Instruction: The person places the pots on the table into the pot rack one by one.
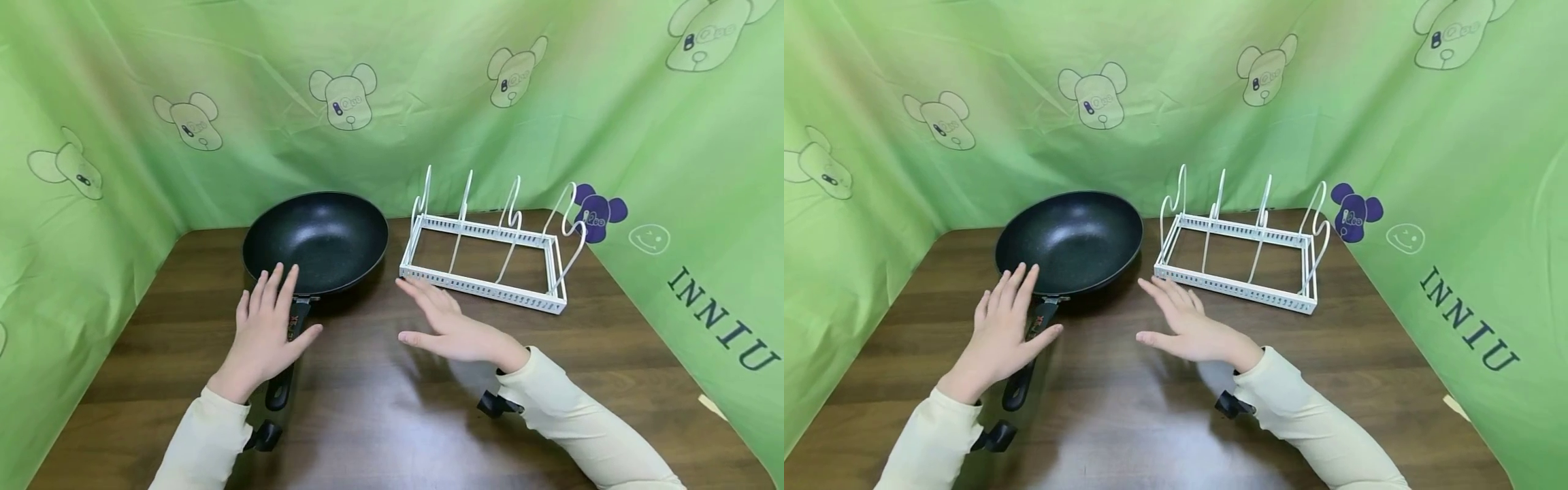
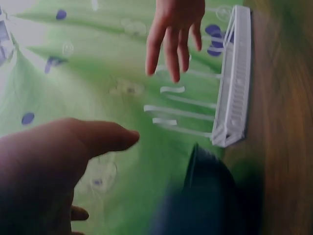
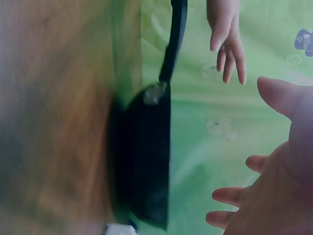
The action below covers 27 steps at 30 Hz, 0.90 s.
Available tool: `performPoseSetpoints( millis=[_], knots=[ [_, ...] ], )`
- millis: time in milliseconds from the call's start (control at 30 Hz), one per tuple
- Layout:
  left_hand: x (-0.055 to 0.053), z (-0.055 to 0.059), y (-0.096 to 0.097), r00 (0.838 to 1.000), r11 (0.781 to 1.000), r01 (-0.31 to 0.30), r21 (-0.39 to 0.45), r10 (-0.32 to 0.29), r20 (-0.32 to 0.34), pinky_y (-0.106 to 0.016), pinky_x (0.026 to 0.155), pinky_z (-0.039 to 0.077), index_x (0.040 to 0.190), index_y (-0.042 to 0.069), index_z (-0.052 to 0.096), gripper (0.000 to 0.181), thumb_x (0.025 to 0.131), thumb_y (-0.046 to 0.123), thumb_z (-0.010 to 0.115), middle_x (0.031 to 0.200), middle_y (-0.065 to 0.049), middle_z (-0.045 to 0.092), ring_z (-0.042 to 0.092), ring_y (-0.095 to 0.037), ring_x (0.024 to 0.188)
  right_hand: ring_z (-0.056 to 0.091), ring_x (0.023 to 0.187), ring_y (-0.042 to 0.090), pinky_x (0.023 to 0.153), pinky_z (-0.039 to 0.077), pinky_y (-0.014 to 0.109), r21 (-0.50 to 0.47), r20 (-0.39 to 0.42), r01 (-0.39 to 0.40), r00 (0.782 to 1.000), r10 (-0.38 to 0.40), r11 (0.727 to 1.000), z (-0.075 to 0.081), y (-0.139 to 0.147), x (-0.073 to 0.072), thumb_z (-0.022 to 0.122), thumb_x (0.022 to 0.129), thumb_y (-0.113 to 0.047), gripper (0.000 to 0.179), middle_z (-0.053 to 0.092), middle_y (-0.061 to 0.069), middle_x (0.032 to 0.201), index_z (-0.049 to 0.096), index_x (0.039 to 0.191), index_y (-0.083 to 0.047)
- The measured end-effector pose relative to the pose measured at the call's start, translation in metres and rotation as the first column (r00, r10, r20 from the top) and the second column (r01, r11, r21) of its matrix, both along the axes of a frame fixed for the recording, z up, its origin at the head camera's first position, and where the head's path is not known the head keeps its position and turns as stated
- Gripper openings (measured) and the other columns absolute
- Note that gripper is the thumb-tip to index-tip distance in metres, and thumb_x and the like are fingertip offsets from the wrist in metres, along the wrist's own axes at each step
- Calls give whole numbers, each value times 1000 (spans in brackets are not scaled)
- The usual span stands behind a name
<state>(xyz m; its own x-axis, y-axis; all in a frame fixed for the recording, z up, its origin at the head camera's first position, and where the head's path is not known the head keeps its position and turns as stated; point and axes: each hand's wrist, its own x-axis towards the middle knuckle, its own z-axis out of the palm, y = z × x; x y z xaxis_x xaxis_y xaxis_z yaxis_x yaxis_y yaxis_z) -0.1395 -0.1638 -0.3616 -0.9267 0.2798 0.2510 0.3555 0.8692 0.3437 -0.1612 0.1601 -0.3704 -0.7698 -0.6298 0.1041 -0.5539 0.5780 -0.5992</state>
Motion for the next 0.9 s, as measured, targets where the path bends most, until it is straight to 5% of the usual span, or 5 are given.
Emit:
performPoseSetpoints(
  millis=[200, 367, 667, 767, 900],
  knots=[
    [-8, -13, -27, 990, 987, -20, 158, -2, 138, -72, 108, 12, 160, 9, 2, 96, 95, 43, 64, 162, -23, 8, 8, -47, 146, 5, 150, 33, 116, 10, 62, -57, 180, -36, 983, 46, 998, -14, -15, 8, 58, 100, -42, 79, 13, 10, 164, 13, 160, -18],
    [-11, -24, -42, 957, 952, -63, 301, -29, 290, -72, 109, 13, 159, 7, -4, 97, 97, 43, 62, 161, -25, 9, 9, -48, 145, 10, 149, 29, 117, 14, 57, -172, 337, -86, 931, 140, 981, -29, -32, 13, 57, 101, -39, 78, 13, 11, 163, 12, 159, -13],
    [-13, -41, -47, 848, 823, -143, 550, -186, 497, -63, 115, 16, 156, -2, 1, 81, 103, 31, 53, 158, -29, 17, 14, -44, 147, 19, 147, 32, 117, 22, 50, -351, 617, -60, 736, 279, 935, -53, -68, 22, 52, 103, -31, 71, 22, 17, 159, 12, 158, -12],
    [-16, -47, -49, 809, 752, -160, 640, -272, 522, -60, 116, 17, 156, -3, 2, 73, 105, 27, 46, 158, -29, 16, 17, -43, 146, 22, 145, 34, 117, 23, 48, -429, 679, -4, 658, 325, 903, -57, -82, 24, 48, 103, -27, 68, 24, 19, 157, 12, 157, -9],
    [-21, -55, -53, 757, 656, -161, 737, -397, 518, -48, 115, 27, 156, -3, 2, 67, 107, 26, 36, 158, -32, 12, 21, -42, 144, 24, 144, 38, 117, 24, 48, -554, 726, 108, 547, 417, 825, -58, -102, 25, 44, 103, -20, 65, 26, 27, 155, 11, 156, -1]
  ],
)
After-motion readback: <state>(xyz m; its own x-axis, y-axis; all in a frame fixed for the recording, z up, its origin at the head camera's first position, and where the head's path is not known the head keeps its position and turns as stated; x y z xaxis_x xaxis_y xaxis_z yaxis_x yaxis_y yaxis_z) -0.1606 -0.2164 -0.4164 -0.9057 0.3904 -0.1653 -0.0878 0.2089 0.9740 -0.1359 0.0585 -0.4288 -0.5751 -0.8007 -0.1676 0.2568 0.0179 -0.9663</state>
